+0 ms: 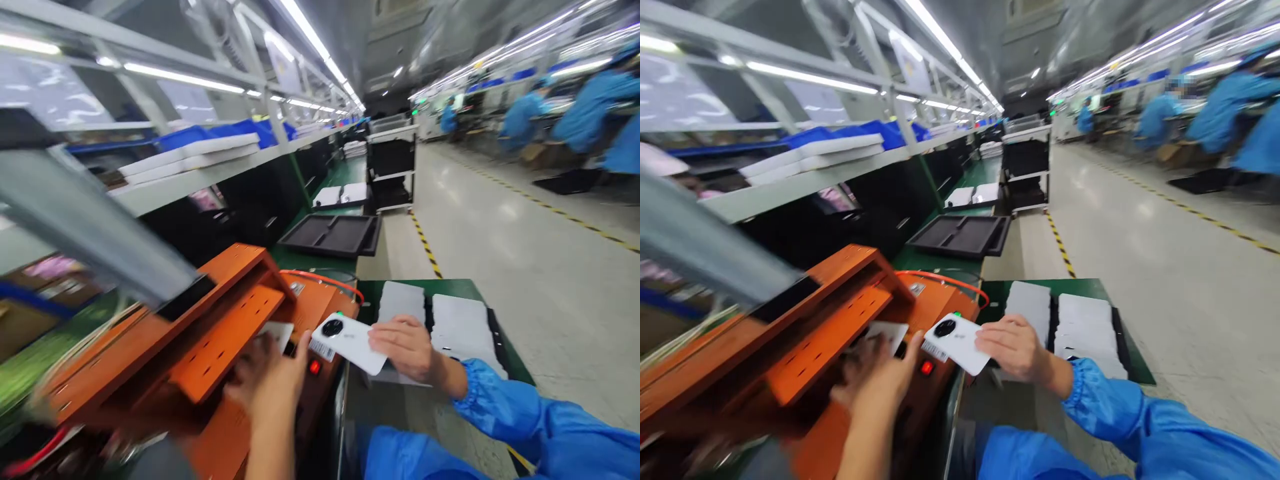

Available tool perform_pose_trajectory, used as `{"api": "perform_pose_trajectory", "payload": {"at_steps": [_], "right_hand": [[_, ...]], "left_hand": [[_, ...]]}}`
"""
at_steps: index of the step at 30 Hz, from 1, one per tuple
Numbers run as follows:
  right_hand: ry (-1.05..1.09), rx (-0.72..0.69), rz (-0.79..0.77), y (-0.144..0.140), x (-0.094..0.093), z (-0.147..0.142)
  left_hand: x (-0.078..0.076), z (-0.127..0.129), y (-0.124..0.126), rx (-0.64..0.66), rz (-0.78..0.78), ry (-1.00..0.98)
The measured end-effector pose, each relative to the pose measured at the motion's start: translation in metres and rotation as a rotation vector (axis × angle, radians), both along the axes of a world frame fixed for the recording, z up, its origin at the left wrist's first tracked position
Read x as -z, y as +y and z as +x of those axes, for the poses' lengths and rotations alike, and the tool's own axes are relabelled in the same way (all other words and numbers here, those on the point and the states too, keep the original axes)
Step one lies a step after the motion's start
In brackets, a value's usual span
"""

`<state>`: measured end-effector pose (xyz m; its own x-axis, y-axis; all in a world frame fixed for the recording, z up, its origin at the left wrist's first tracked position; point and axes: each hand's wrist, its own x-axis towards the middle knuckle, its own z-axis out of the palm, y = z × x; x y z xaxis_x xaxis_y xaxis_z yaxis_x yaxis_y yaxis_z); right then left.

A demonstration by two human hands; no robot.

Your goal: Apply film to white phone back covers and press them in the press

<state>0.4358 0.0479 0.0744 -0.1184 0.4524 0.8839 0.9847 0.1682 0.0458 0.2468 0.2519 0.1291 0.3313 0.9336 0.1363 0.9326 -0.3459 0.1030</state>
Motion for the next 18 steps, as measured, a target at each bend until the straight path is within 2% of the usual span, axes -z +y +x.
{"api": "perform_pose_trajectory", "payload": {"at_steps": [2,5,9,11,15,17,18], "right_hand": [[0.02,0.007,-0.027,-0.002,-0.003,0.006],[0.044,0.044,-0.026,-0.004,-0.006,0.014],[0.093,0.097,0.023,0.003,-0.006,0.02],[0.142,0.088,0.049,0.015,-0.005,0.023],[0.183,-0.045,0.063,0.061,-0.006,0.017],[0.156,-0.149,0.045,0.092,-0.011,0.007],[0.131,-0.201,0.03,0.109,-0.014,0.001]], "left_hand": [[0.003,0.005,-0.009,0.13,0.102,-0.019],[0.008,0.002,-0.012,0.256,0.229,-0.063],[0.007,-0.013,-0.016,0.381,0.343,-0.097],[0.003,-0.027,-0.026,0.447,0.421,-0.111],[-0.007,-0.077,-0.076,0.621,0.599,-0.211],[-0.009,-0.107,-0.108,0.623,0.617,-0.307],[-0.009,-0.12,-0.123,0.574,0.596,-0.354]]}}
